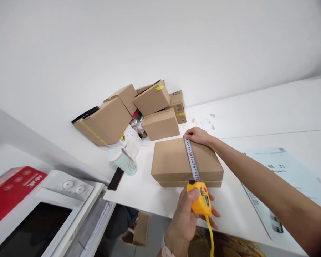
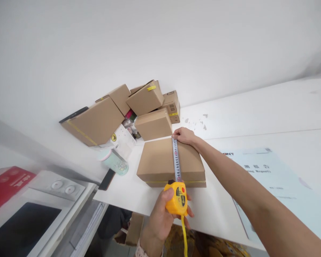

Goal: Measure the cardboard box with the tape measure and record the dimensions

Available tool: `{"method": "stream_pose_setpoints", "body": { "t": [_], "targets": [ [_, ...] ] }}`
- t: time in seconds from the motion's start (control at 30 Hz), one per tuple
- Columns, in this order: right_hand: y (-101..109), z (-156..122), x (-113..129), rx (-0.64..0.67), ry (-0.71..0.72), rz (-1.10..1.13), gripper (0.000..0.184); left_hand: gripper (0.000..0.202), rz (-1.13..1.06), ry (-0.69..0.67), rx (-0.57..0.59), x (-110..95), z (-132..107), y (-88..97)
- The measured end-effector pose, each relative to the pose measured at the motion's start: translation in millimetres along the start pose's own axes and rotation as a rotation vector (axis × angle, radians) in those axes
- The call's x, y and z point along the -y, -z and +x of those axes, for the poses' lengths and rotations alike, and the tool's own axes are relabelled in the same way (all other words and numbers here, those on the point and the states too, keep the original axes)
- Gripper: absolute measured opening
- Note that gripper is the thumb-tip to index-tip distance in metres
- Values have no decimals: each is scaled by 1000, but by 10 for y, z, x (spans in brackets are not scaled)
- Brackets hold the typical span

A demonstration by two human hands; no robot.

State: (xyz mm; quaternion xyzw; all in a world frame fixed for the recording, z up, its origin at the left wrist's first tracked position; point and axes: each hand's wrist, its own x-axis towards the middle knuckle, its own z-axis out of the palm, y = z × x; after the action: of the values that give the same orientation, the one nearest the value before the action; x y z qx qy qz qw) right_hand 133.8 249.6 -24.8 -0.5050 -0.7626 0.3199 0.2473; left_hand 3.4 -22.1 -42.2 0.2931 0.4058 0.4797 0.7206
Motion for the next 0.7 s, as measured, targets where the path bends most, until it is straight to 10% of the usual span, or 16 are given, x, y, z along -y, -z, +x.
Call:
{"method": "stream_pose_setpoints", "body": {
  "t": [0.37,0.5,0.6,0.7],
  "targets": [
    [8,-38,35,-8,60,77,24,69,22,-25,11,-13,16,16],
    [56,-266,-9,-306,138,428,44,64,42,-158,3,-12,-177,126],
    [73,-662,-184,-576,39,701,44,67,106,-413,-184,-31,-411,354],
    [33,-1179,-442,-569,-97,718,43,71,232,-612,-451,-89,-570,672]
  ]
}}
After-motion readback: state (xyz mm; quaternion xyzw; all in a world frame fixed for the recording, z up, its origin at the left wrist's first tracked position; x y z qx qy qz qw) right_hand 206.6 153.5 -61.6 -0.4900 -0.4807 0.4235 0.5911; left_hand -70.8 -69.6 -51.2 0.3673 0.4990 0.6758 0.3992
